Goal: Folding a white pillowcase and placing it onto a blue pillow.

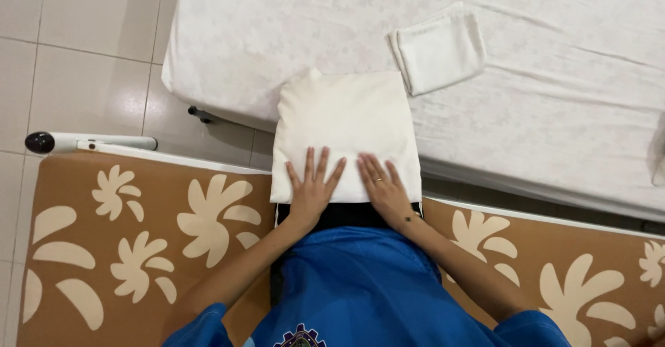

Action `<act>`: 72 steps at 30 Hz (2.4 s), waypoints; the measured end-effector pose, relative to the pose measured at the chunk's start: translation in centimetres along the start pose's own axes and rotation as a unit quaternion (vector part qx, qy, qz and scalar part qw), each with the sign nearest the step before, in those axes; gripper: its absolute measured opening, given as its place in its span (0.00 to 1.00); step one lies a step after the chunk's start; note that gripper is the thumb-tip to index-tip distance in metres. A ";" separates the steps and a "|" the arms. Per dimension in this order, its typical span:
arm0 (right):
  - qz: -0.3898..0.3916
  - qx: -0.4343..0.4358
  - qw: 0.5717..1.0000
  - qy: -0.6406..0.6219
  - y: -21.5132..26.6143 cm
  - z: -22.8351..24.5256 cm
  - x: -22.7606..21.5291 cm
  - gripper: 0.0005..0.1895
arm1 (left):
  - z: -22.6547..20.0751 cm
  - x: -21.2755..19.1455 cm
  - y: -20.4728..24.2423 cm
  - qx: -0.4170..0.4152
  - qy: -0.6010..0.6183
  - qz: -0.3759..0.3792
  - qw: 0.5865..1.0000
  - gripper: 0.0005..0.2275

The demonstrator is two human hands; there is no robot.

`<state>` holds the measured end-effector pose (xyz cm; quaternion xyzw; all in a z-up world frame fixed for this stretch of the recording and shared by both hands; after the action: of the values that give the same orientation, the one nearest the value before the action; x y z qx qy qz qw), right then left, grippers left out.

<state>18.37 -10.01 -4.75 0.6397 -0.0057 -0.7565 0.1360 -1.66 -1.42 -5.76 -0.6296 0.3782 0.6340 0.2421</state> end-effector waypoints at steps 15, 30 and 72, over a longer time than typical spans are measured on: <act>0.011 0.038 0.996 -0.080 6.1 -5.5 0.5 0.36 | 4.7 -2.4 5.0 -0.024 0.015 -0.044 0.999 0.33; 0.127 0.022 0.925 -0.356 4.8 -12.7 -3.9 0.44 | 11.7 -4.0 4.2 0.166 0.135 -0.153 0.965 0.14; -0.002 0.227 0.940 -0.255 -12.1 -15.5 10.0 0.29 | 14.2 10.1 -13.9 -0.181 0.574 0.069 0.795 0.32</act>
<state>29.50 2.07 -19.46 0.4393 -0.2104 -0.8731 -0.0209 -0.42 16.29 -19.21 -0.8826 0.3685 0.2277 -0.1826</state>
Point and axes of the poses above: each hand's wrist, its own y-axis away from the middle knuckle, its own x-axis out of the palm, z = x × y, the point moved 1 cm from there along -y, towards the middle knuckle, and after that the axes turned 10 degrees about z, right-handed, at the moved point
